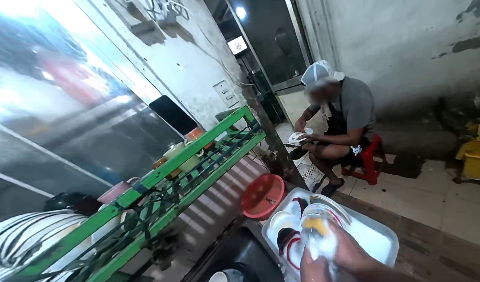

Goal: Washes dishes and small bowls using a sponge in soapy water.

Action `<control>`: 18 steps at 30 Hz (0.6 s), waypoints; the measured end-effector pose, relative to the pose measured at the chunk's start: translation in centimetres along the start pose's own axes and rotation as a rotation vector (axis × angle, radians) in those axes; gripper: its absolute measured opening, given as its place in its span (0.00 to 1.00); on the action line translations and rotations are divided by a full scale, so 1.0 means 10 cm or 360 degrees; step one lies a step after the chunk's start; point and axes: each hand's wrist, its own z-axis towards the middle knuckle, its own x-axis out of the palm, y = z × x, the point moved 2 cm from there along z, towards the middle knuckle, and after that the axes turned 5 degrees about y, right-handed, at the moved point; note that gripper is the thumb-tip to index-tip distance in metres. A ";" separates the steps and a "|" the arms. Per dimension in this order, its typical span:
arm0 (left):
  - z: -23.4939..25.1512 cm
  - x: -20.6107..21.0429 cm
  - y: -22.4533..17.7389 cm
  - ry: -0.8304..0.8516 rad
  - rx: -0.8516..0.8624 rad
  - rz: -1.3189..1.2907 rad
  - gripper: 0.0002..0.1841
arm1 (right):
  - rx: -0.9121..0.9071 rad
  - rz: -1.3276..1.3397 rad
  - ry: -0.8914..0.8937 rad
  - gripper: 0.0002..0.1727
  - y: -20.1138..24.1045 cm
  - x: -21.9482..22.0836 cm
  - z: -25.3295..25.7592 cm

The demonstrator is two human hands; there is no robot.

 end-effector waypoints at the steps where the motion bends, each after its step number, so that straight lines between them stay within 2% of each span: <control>1: -0.04 -0.02 -0.02 0.0034 0.0024 0.0127 0.23 | 0.0177 0.0026 0.0165 0.36 0.01 -0.04 0.17; 3: -0.10 -0.06 -0.05 0.0124 0.0107 0.0311 0.24 | 0.0435 -0.0019 0.0526 0.31 -0.06 -0.08 0.56; 4: -0.12 -0.09 -0.07 0.0120 0.0141 0.0332 0.24 | 0.0475 -0.0023 0.0594 0.30 -0.12 -0.05 0.66; 7: -0.05 -0.22 -0.04 -0.0042 0.0023 0.0205 0.21 | 0.0327 -0.0003 0.0333 0.33 0.06 0.11 0.35; 10: 0.00 -0.34 -0.01 -0.0109 -0.0141 0.0297 0.19 | 0.0046 -0.0133 0.0252 0.35 0.21 0.28 0.11; 12: -0.06 -0.35 -0.01 -0.0028 -0.0037 0.0243 0.21 | 0.0143 0.0214 0.0307 0.31 0.13 0.19 0.28; 14: -0.08 -0.32 0.01 -0.0037 0.0111 -0.0017 0.22 | 0.0348 0.0604 0.0359 0.24 0.04 0.10 0.43; 15: -0.05 -0.32 0.02 -0.0134 0.0183 -0.0226 0.21 | 0.0390 0.0708 0.0314 0.23 0.06 0.09 0.42; 18: 0.14 -0.35 -0.05 -0.0516 0.0185 -0.0868 0.14 | 0.0222 0.0624 0.0015 0.32 0.25 0.28 0.24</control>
